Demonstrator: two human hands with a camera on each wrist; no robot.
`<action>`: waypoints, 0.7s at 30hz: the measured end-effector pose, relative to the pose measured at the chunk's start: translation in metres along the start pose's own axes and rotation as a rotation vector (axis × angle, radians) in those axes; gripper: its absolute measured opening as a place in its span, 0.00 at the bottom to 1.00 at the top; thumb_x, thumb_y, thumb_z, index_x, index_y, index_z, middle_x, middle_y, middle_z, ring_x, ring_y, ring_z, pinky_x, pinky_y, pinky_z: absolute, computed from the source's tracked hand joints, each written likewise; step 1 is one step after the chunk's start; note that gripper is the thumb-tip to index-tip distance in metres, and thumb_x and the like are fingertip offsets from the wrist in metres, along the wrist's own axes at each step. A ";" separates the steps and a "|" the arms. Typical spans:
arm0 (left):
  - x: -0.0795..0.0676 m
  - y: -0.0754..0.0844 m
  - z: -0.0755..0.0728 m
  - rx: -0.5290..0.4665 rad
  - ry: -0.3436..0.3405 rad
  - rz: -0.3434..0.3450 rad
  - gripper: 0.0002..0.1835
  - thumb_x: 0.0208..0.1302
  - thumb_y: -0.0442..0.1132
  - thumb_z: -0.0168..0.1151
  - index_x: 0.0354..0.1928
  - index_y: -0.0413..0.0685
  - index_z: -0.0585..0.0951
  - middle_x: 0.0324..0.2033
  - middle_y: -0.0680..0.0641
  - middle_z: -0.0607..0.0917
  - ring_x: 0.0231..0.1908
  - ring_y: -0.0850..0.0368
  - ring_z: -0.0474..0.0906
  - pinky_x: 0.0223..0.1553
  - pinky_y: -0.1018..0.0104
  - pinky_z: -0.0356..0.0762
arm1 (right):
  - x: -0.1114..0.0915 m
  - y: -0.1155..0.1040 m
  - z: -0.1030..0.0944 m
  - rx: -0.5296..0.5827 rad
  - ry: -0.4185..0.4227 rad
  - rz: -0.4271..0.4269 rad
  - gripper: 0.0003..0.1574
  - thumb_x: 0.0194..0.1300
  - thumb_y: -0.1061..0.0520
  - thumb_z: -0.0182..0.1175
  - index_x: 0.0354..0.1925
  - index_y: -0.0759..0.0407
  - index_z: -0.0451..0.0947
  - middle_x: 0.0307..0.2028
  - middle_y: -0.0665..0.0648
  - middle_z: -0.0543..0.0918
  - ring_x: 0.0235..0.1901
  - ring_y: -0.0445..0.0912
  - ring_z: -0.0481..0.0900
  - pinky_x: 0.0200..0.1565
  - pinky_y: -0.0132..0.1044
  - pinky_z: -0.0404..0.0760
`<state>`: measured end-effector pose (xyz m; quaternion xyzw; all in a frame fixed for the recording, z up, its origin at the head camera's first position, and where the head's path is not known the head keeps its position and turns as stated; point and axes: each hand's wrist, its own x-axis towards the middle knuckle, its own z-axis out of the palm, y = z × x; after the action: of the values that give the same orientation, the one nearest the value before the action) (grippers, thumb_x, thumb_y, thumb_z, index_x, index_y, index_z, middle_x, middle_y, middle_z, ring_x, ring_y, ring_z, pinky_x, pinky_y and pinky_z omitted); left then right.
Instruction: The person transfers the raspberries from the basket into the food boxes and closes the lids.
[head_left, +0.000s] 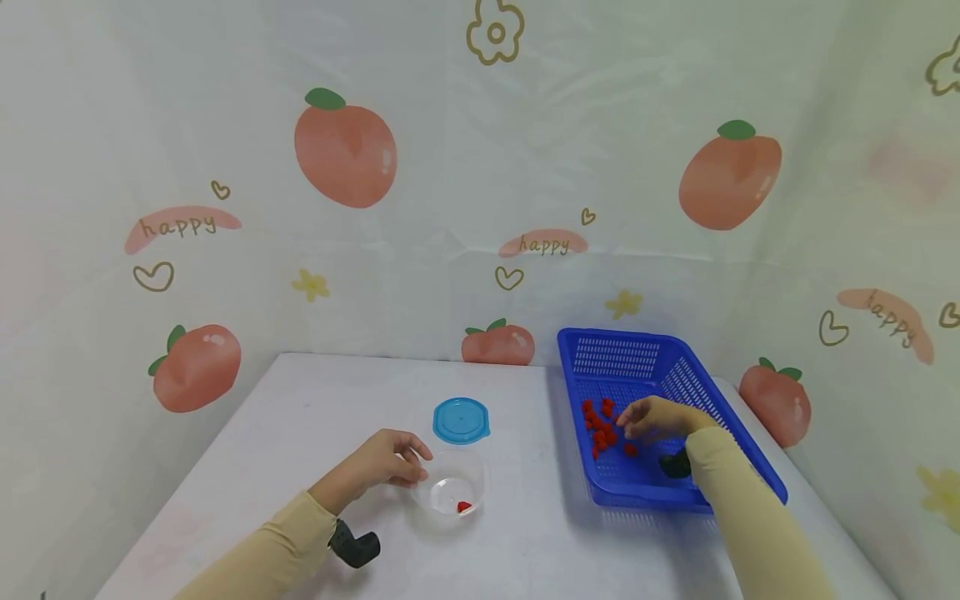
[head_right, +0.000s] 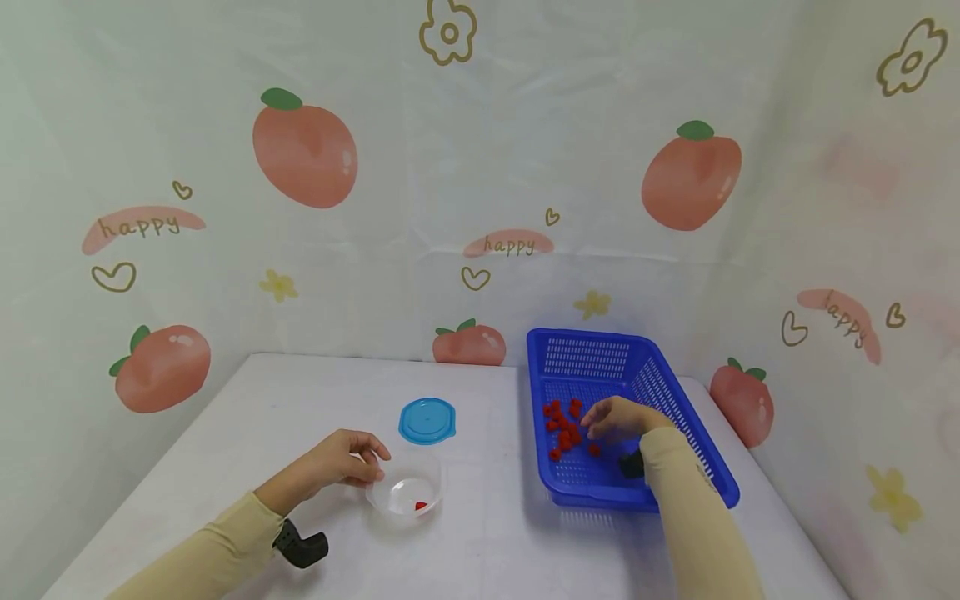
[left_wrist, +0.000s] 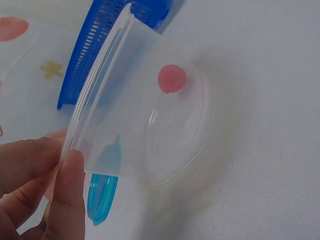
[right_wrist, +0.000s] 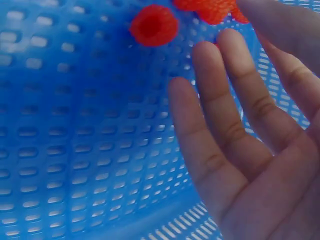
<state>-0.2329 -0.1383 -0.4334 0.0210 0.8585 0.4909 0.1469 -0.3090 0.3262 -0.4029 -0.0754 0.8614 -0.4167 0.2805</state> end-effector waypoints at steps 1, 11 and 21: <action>0.000 0.000 0.000 -0.001 0.001 0.000 0.13 0.51 0.32 0.73 0.40 0.40 0.83 0.27 0.46 0.78 0.25 0.57 0.76 0.31 0.67 0.84 | 0.000 0.000 0.001 0.001 -0.011 0.022 0.15 0.64 0.66 0.59 0.48 0.74 0.74 0.40 0.60 0.82 0.40 0.46 0.79 0.53 0.49 0.80; 0.001 -0.001 -0.003 -0.042 -0.043 0.029 0.14 0.52 0.30 0.72 0.41 0.36 0.82 0.27 0.47 0.77 0.25 0.58 0.78 0.32 0.66 0.84 | 0.000 0.002 0.003 -0.037 -0.054 0.159 0.12 0.62 0.69 0.60 0.45 0.70 0.78 0.32 0.55 0.81 0.36 0.45 0.78 0.49 0.45 0.81; 0.000 -0.002 -0.004 -0.042 -0.046 0.042 0.13 0.53 0.31 0.71 0.42 0.36 0.82 0.27 0.47 0.78 0.25 0.57 0.76 0.32 0.66 0.84 | 0.003 -0.003 0.009 -0.161 -0.008 0.213 0.10 0.59 0.71 0.62 0.42 0.67 0.80 0.34 0.55 0.80 0.37 0.46 0.78 0.50 0.50 0.82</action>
<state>-0.2340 -0.1424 -0.4338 0.0473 0.8437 0.5112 0.1569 -0.3070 0.3168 -0.4064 -0.0073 0.8940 -0.3138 0.3197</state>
